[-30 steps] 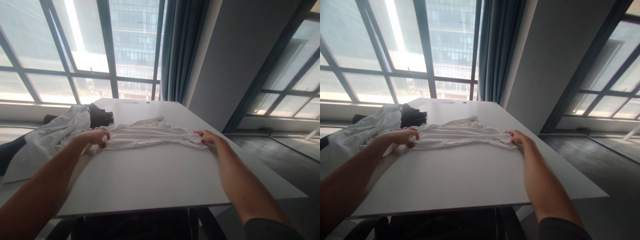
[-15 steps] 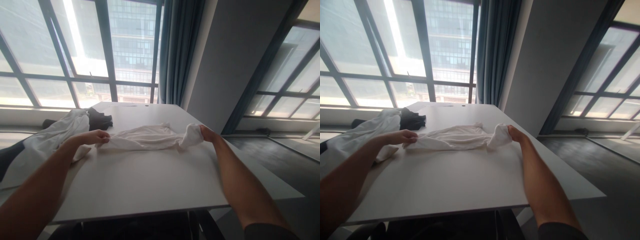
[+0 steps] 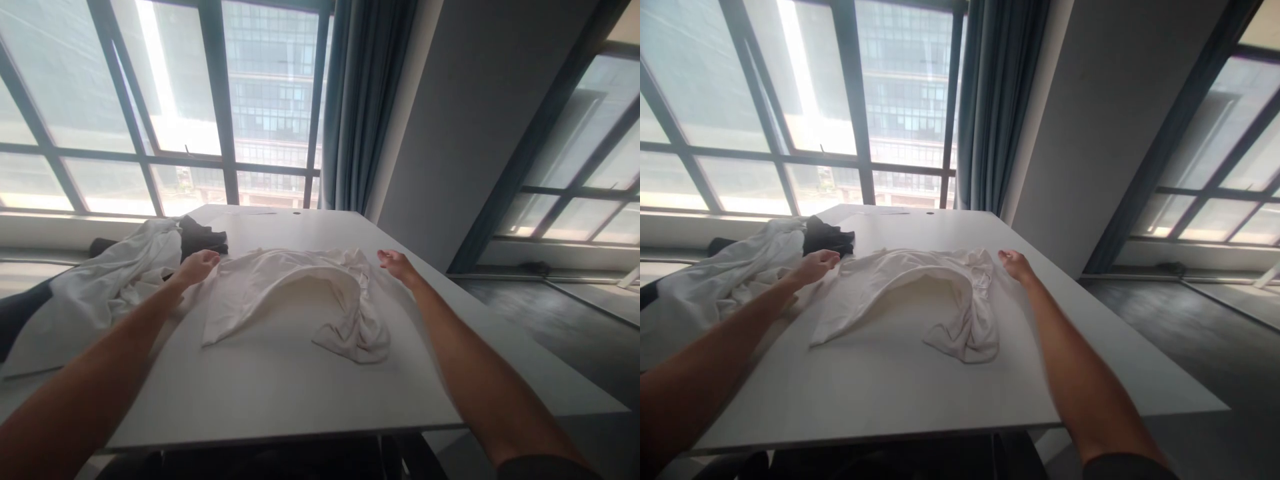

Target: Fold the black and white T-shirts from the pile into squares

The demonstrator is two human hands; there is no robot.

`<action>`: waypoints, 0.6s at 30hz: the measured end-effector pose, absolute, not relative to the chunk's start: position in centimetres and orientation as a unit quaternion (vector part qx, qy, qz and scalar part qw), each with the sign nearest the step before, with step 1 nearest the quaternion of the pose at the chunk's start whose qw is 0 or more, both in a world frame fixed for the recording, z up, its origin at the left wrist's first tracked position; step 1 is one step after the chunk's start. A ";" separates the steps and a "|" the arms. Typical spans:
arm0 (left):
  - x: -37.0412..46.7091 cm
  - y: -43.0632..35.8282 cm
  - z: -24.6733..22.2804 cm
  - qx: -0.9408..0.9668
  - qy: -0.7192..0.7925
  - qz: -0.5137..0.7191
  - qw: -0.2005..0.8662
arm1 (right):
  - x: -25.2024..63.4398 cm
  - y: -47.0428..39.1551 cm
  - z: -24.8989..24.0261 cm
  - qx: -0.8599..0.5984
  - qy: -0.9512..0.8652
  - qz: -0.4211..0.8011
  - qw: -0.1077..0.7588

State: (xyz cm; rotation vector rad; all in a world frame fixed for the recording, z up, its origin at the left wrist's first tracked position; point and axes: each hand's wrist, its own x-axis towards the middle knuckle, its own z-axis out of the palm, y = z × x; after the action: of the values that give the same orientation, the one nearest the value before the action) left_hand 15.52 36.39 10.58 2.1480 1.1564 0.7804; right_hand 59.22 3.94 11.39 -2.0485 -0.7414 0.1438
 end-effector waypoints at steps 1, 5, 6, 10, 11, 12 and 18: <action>15.6 36.3 10.2 0.836 0.409 0.275 0.240 | 58.8 4.0 11.3 -0.847 -0.345 0.040 0.402; 16.7 34.9 9.3 0.932 0.291 0.163 0.143 | 55.8 5.0 10.8 -0.837 -0.487 0.071 0.240; 16.9 34.5 9.3 0.943 0.276 0.132 0.131 | 55.1 5.3 10.6 -0.830 -0.510 0.089 0.209; 16.8 34.4 9.6 0.953 0.274 0.040 0.120 | 54.0 6.4 9.6 -0.806 -0.574 0.104 0.098; 16.3 34.8 9.8 0.951 0.282 0.023 0.127 | 54.3 6.4 9.3 -0.807 -0.575 0.101 0.086; 15.7 35.3 9.9 0.948 0.289 0.005 0.135 | 54.8 6.4 9.0 -0.811 -0.571 0.099 0.081; 12.2 38.9 9.8 0.932 0.334 -0.010 0.143 | 59.2 4.8 7.8 -0.868 -0.490 0.043 0.071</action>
State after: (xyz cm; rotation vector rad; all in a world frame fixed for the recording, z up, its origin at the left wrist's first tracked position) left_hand 12.23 38.93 9.79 2.6863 0.9634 -0.0303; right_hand 59.22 4.79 7.80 -2.6094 -1.4742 0.1284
